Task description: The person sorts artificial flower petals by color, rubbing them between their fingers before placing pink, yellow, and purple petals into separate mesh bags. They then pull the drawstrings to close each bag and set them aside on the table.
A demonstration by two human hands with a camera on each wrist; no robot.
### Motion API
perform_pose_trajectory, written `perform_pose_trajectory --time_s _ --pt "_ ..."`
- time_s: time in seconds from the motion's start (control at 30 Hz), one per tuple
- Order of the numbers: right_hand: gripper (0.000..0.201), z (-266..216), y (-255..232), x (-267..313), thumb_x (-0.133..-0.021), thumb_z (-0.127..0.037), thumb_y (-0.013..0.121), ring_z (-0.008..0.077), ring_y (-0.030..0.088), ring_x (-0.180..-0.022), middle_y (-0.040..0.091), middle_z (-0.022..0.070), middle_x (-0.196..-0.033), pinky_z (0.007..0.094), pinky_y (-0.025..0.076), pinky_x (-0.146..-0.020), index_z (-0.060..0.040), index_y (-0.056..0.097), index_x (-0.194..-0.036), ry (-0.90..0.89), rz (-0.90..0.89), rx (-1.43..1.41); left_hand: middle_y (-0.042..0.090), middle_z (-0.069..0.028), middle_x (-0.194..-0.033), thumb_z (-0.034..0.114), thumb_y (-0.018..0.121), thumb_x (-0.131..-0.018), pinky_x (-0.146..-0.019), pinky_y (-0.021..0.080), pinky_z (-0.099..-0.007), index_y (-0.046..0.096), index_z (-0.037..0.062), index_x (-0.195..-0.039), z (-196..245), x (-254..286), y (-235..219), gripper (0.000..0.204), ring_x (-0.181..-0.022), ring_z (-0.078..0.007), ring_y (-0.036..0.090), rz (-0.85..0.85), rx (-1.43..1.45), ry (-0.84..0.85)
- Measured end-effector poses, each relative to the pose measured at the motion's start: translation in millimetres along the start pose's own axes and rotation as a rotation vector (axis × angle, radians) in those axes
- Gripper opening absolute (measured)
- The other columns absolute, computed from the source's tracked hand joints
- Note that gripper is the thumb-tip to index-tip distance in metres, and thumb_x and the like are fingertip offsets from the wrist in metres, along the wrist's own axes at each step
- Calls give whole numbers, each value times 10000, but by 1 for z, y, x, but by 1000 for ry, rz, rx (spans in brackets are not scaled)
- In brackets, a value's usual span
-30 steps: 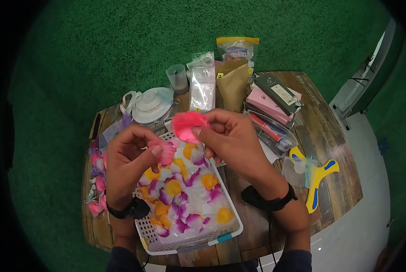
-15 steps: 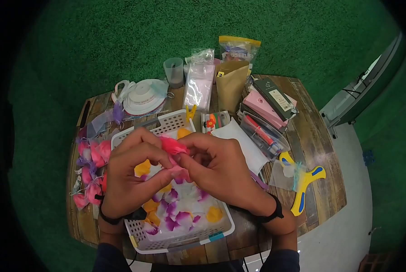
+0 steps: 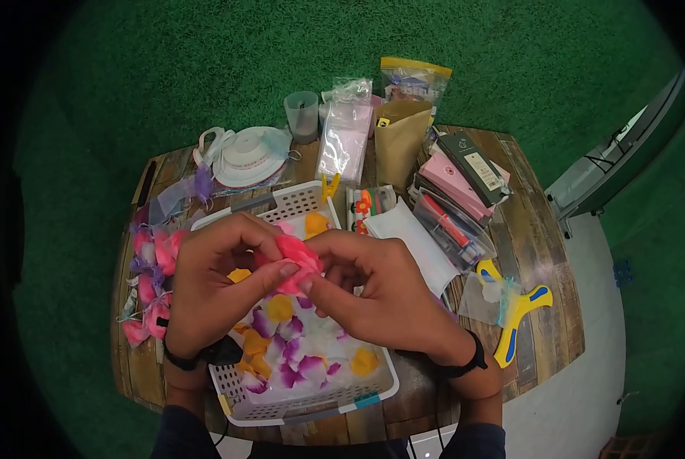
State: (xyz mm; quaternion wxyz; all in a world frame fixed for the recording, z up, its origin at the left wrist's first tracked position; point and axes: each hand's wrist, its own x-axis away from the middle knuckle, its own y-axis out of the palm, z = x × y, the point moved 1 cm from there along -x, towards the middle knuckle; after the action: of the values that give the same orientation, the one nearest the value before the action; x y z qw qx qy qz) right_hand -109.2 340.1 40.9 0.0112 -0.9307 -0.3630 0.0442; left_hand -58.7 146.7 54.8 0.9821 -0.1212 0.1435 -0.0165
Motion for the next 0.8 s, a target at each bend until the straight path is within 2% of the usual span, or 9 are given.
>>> perform_pose_trajectory --time_s 0.03,0.17,0.27,0.37,0.43,0.5,0.6,0.7,0.8 --pt "222 1 1 0 -905 -66 672 15 579 -626 653 -2 -749 184 442 -533 14 634 -1108 -52 -8 -3 644 -93 -910 -34 709 -826 -665 549 -247 621 -29 -883 -2 -1 1 105 -795 -123 636 32 -21 60" --pt "255 1 4 -2 -893 -100 708 7 563 -628 643 -12 -750 177 423 -525 10 626 -1107 -140 -15 -63 648 -85 -851 -18 716 -810 -629 568 -255 634 -29 -875 -4 -2 2 106 -745 -136 652 59 -51 126" --pt "263 1 5 -2 -903 -155 719 7 568 -654 645 -7 -779 176 428 -533 8 626 -1087 -82 40 -28 646 -87 -847 -26 711 -805 -640 576 -264 632 -34 -871 -4 -2 3 104 -758 -145 658 48 -74 96" --pt "272 -1 2 -1 -917 -72 678 88 647 -827 666 73 -974 224 537 -662 39 596 -1151 102 -14 -93 646 -89 -846 -38 702 -804 -654 581 -270 630 -35 -881 -5 -1 3 105 -758 -151 662 51 -90 158" --pt "240 3 3 -2 -929 -163 694 17 579 -674 646 6 -806 179 444 -552 10 625 -1079 -19 -6 -130 651 -91 -853 -41 699 -806 -660 580 -266 630 -38 -882 -5 0 3 103 -767 -145 664 60 -71 145" --pt "216 0 4 -2 -939 -140 675 23 579 -664 647 9 -803 183 446 -550 15 624 -1080 -3 -15 -139 655 -93 -860 -43 697 -809 -666 580 -262 630 -41 -884 -4 1 2 101 -776 -140 666 60 -59 137" --pt "176 -3 1 -1 -952 -97 644 34 579 -647 647 14 -801 191 450 -546 23 622 -1078 4 -36 -173 667 -93 -888 -44 692 -835 -681 574 -251 619 -41 -998 2 4 -1 179 -823 -127 668 8 -84 127" --pt "155 -4 1 0 -951 -69 634 39 577 -640 645 15 -801 193 453 -545 29 624 -1070 -22 -43 -229 684 -99 -929 -36 653 -898 -695 565 -236 524 -28 -1220 10 6 -5 347 -840 -127 676 26 151 39" --pt "141 -5 -6 0 -946 -53 633 39 583 -630 645 18 -798 191 456 -536 36 627 -1055 -21 -26 -250 690 -104 -919 -28 649 -903 -691 560 -235 541 -33 -1196 12 5 -7 312 -807 -125 675 114 144 -33"
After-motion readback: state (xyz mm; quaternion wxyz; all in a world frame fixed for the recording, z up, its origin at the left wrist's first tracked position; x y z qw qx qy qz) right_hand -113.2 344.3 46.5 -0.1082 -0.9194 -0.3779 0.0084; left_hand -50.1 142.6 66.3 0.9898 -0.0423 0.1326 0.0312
